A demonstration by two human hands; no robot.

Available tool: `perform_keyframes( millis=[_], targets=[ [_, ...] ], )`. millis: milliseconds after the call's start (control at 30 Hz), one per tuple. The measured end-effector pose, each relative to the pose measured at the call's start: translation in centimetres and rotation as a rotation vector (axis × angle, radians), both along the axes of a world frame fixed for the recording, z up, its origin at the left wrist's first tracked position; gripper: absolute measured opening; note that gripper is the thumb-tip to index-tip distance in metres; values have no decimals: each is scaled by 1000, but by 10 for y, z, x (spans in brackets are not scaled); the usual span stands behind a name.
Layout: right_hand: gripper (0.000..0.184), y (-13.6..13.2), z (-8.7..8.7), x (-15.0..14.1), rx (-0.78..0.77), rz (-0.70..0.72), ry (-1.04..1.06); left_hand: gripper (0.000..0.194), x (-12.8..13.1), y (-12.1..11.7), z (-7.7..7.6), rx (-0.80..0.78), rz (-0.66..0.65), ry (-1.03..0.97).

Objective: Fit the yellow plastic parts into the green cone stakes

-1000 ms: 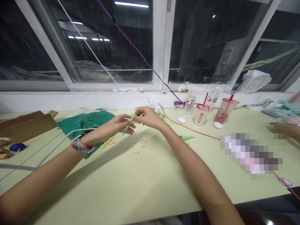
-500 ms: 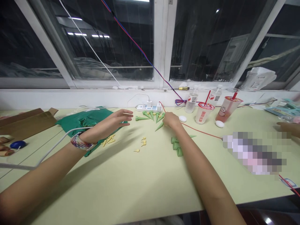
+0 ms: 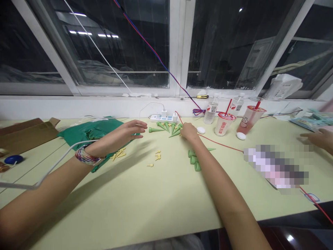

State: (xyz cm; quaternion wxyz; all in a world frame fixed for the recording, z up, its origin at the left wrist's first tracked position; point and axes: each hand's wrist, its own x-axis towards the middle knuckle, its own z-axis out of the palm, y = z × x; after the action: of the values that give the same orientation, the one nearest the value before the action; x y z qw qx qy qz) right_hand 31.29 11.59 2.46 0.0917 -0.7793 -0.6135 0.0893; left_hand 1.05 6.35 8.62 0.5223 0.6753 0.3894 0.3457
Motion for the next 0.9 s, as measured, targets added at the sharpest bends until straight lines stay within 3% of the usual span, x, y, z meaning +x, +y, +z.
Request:
perform_keyframes(
  millis=[233, 367, 600, 667, 733, 800, 900],
  targets=[
    [32, 1, -8, -3, 85, 0, -37, 32, 2, -2, -1, -4, -2, 22],
    [32, -3, -2, -6, 79, 6, -20, 31, 0, 1, -4, -4, -8, 25],
    [14, -20, 46, 23, -171, 69, 232, 29, 1, 1, -5, -5, -9, 2],
    [16, -31, 59, 39, -279, 80, 313, 29, 2, 0, -3, -10, -11, -3],
    [23, -46, 64, 54, -351, 86, 257, 28, 3, -1, -2, -12, -12, -5],
    [36, -62, 59, 68, -412, 77, 138, 28, 5, -1, -2, -26, -10, -12],
    [55, -81, 39, 84, -443, 71, 30, 28, 7, 1, -2, -91, -26, -61]
  ],
)
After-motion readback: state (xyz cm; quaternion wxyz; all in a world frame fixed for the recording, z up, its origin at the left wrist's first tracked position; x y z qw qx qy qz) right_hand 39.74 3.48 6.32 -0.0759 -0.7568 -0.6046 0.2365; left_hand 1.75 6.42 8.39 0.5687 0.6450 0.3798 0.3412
